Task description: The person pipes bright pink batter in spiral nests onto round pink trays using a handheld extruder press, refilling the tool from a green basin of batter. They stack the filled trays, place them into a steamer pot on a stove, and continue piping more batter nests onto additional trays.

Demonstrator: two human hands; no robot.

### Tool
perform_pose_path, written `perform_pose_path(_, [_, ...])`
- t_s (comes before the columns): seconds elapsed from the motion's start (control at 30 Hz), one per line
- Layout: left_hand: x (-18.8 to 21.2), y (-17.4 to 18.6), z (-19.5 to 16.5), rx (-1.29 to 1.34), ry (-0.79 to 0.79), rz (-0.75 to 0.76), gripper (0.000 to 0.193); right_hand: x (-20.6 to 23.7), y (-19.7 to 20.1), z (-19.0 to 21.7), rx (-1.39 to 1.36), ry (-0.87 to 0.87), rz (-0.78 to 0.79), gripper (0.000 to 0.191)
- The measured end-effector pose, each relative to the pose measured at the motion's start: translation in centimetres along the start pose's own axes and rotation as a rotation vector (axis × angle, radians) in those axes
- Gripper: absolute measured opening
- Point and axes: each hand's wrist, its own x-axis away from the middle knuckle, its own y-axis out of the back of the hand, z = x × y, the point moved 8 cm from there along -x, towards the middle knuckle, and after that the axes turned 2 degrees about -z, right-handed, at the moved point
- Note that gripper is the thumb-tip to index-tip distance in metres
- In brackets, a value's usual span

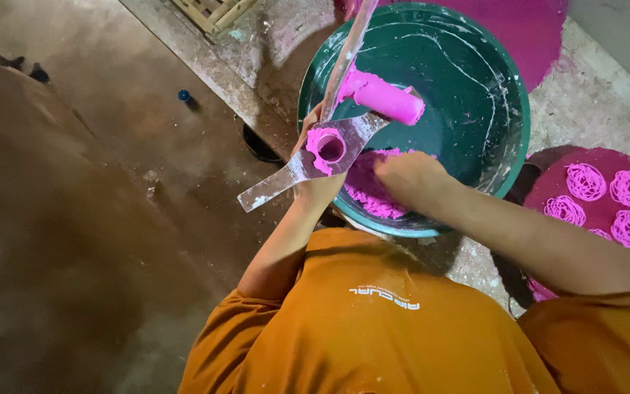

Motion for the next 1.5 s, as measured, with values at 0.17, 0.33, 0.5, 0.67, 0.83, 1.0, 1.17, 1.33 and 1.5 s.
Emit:
perform_pose_path(0.17, [0.1, -0.2, 0.1, -0.063, -0.085, 0.007, 0.058, 6.8, 0.7, -0.7, -0.24, -0.015, -0.064, 0.042])
perform_pose_path(0.33, [-0.5, -0.4, 1.1, 0.054, -0.013, 0.029, 0.06, 12.7, 3.3, -3.1, -0.459, -0.097, -0.07, 0.036])
perform_pose_path(0.5, [-1.3, -1.2, -3.6, -0.268, -0.319, 0.129, 0.057, 18.6, 3.6, -8.9, -0.842, -0.445, 0.093, 0.036])
perform_pose_path(0.67, [-0.6, -2.8, -8.2, -0.255, -0.548, 0.395, 0.048, 16.3, 9.6, -8.9, -0.75, -0.308, -0.022, 0.034])
perform_pose_path(0.83, [0.3, -5.9, -7.0, -0.156, -0.366, 0.543, 0.046, 12.1, 13.8, -1.2, 0.03, -0.19, -0.144, 0.024])
perform_pose_path(1.0, [1.7, -6.4, -3.4, 0.075, -0.066, 0.641, 0.039, 14.6, 15.2, 5.2, 0.394, 0.116, -0.539, 0.023])
perform_pose_path(1.17, [-1.5, -4.7, -0.7, -0.276, 0.0, 0.492, 0.018, 19.0, 18.1, -0.2, 0.065, -0.21, -0.593, 0.022])
perform_pose_path(1.33, [-3.5, -4.9, -4.1, -0.251, -0.282, 0.227, 0.06, 15.3, 14.8, -2.0, -0.558, -0.212, -0.846, 0.043])
perform_pose_path(1.5, [-5.5, -4.6, -4.2, -0.542, -0.337, 0.241, 0.067, 14.4, 7.9, -1.4, -0.774, -0.026, -0.942, 0.04])
